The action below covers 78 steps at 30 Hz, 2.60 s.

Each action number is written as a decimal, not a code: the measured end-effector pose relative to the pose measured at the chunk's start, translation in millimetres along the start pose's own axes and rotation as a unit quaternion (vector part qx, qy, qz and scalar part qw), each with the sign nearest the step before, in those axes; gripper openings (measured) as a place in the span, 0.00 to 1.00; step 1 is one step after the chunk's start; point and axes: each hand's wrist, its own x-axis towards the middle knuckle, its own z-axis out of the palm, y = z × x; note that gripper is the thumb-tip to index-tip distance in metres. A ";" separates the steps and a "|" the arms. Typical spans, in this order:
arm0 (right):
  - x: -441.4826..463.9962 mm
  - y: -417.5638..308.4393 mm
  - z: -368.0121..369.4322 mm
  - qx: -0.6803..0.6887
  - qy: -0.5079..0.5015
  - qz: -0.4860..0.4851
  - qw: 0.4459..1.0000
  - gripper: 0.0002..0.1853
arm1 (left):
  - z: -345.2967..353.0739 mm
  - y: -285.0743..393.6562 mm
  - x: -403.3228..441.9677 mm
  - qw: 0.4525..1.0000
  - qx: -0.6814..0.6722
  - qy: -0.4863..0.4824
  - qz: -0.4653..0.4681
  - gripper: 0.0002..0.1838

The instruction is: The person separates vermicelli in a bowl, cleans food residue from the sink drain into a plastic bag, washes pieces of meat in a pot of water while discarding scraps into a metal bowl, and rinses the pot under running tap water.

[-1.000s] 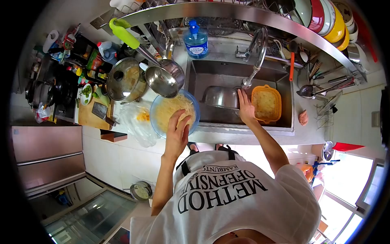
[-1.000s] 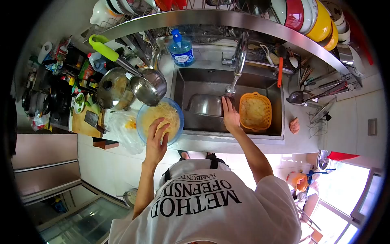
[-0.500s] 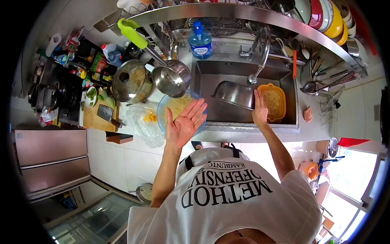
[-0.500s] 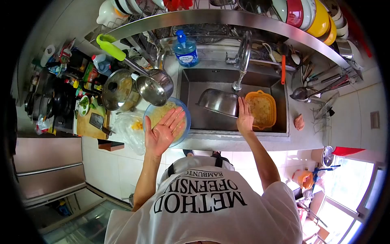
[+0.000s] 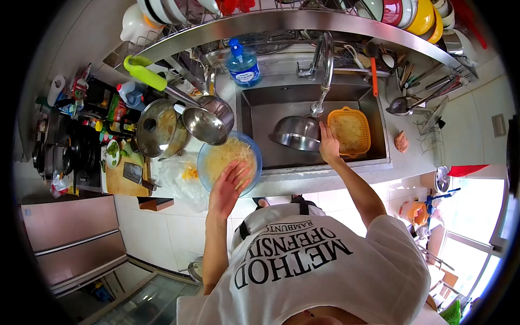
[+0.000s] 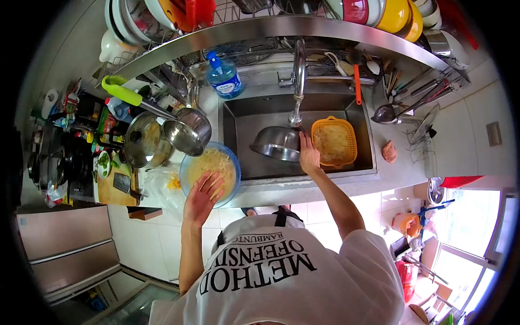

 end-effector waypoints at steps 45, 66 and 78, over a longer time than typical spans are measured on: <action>41.8 63.0 -91.6 -0.005 0.000 0.271 0.963 0.25 | -35.8 -7.8 -3.4 0.999 -0.010 0.032 -0.021 0.21; -313.0 387.4 -4.0 0.392 0.244 0.402 0.790 0.07 | -36.7 -32.6 14.8 0.997 0.013 0.041 -0.059 0.20; -217.1 218.8 -88.2 0.778 0.156 0.431 0.429 0.13 | 15.1 -67.6 49.5 0.988 0.150 0.030 -0.037 0.17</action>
